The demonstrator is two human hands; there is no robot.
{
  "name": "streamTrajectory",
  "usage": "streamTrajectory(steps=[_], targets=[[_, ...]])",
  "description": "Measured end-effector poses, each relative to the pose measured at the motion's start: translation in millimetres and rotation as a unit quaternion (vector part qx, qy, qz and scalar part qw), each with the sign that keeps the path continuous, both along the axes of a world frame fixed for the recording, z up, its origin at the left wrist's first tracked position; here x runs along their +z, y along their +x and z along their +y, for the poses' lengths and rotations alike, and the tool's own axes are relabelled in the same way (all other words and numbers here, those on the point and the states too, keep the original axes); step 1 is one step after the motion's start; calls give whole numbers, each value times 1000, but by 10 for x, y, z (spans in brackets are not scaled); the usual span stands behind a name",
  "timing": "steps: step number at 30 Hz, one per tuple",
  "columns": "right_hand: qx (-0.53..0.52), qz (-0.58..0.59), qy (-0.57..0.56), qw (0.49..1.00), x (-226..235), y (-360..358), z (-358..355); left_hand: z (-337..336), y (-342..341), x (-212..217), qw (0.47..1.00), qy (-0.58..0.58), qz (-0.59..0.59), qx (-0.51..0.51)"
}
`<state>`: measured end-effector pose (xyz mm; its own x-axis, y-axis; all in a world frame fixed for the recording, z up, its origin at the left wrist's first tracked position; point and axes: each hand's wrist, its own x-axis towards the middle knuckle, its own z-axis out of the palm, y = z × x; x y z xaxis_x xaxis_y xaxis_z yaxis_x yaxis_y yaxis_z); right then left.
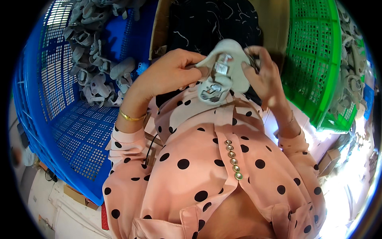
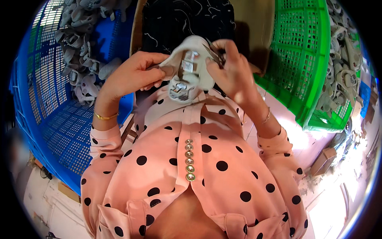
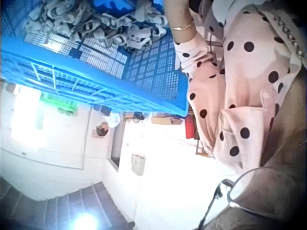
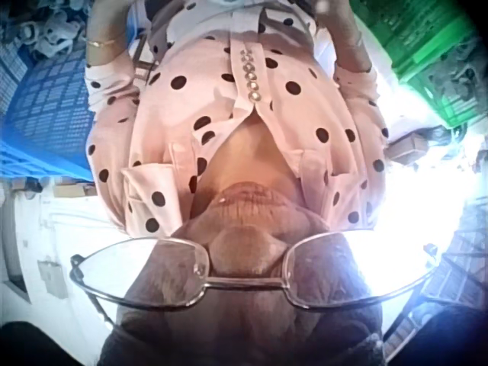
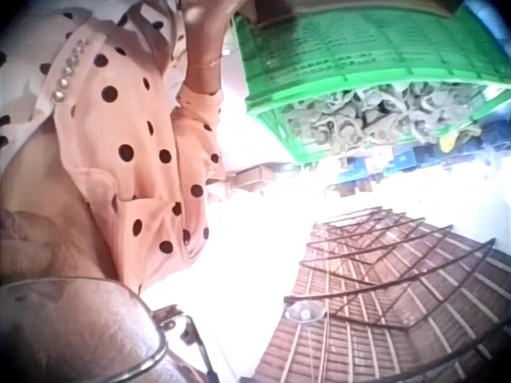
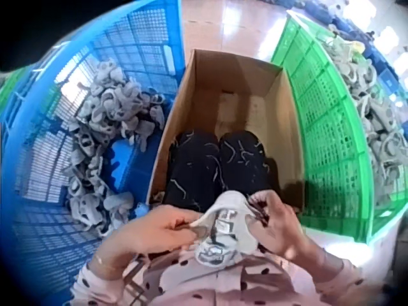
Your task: The person sits on the floor and uses scissors to trim loose threads and excess fabric from small white fabric items, likely baby shoes or slippers. They handle the items one at a time, picking them from a blue basket, trimming them, and placing them into a green basket.
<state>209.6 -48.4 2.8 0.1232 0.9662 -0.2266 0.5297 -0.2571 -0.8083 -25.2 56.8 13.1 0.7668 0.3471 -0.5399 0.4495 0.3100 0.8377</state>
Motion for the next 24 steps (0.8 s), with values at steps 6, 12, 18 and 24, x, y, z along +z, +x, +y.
streamTrajectory(steps=[6, 12, 18, 24], targets=[[149, -212, -47, 965, 25, 228, 192, 136, 234, -57, 984, 125, 41, -118], [143, -197, -53, 968, -37, 346, 142, -138, 436, -42, 744, 665, -6, -71], [125, -29, -152, 980, -54, 386, 193, -140, 481, -104, 755, 647, -28, -104], [89, 10, -219, 972, -97, 372, 175, -260, 638, -362, 814, 562, 41, -142]])
